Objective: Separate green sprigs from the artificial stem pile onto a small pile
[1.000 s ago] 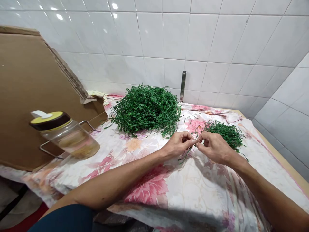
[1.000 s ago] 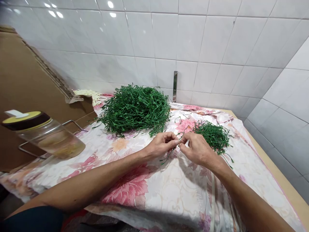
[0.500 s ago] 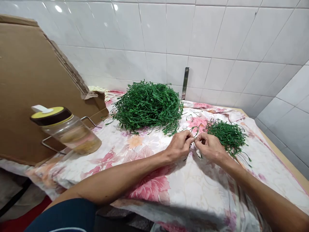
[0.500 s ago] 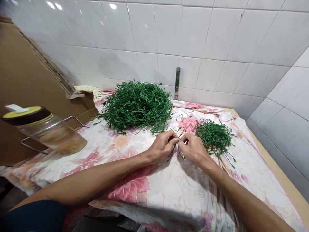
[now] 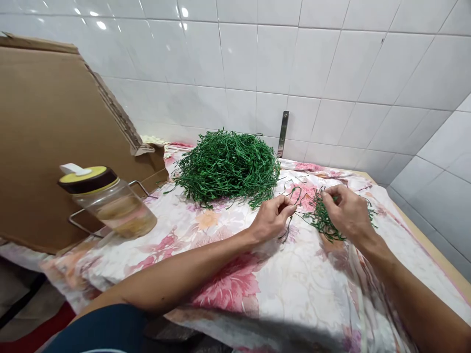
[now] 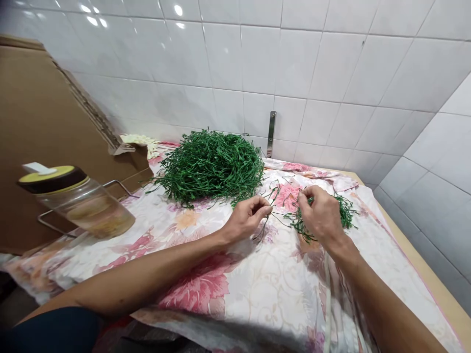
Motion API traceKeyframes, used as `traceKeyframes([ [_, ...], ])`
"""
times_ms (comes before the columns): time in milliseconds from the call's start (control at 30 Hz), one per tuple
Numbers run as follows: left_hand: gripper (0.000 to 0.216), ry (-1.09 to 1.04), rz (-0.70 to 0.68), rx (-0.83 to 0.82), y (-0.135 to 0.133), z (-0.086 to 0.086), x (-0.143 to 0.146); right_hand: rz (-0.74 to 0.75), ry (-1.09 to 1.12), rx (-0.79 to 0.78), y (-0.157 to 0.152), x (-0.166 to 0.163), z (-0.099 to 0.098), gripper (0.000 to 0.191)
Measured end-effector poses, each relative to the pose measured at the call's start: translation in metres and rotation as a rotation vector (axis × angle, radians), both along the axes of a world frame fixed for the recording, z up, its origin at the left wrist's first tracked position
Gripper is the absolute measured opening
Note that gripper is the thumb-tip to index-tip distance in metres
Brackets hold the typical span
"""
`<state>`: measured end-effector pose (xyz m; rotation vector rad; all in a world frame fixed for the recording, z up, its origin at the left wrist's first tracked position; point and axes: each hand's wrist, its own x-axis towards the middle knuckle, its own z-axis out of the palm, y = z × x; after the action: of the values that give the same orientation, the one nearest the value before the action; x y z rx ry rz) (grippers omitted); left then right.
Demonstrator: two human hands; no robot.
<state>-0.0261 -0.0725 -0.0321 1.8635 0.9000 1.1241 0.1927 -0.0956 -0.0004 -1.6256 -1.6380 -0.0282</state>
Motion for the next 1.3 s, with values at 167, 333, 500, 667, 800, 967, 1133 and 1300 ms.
traceKeyframes([
  [167, 0.025, -0.134, -0.060, -0.282, 0.007, -0.007, 0.005, -0.001, -0.269, 0.118, -0.001, 0.016, 0.002, 0.017],
  [333, 0.034, -0.208, -0.055, -0.379, 0.006, -0.006, 0.006, 0.161, -0.246, 0.101, -0.015, -0.007, 0.002, 0.024],
  [500, 0.035, -0.234, -0.052, -0.349, 0.008, -0.008, 0.006, 0.329, -0.179, -0.084, -0.025, -0.035, -0.010, 0.019],
  [667, 0.035, -0.241, -0.073, -0.350, 0.005, -0.007, 0.007, 0.349, -0.090, -0.076, -0.021, -0.038, -0.021, 0.012],
  [800, 0.039, -0.256, -0.084, -0.387, 0.002, -0.004, 0.006, 0.340, -0.065, -0.021, -0.019, -0.040, -0.025, 0.012],
  [967, 0.039, -0.249, -0.094, -0.403, 0.004, -0.007, 0.005, 0.317, 0.011, 0.022, -0.017, -0.045, -0.032, 0.012],
  [1133, 0.039, -0.238, -0.047, -0.421, 0.005, -0.011, 0.007, 0.260, -0.003, 0.055, -0.015, -0.047, -0.036, 0.008],
  [1300, 0.041, -0.196, -0.084, -0.485, 0.004, -0.010, 0.007, 0.308, -0.107, 0.116, -0.017, -0.046, -0.035, 0.010],
])
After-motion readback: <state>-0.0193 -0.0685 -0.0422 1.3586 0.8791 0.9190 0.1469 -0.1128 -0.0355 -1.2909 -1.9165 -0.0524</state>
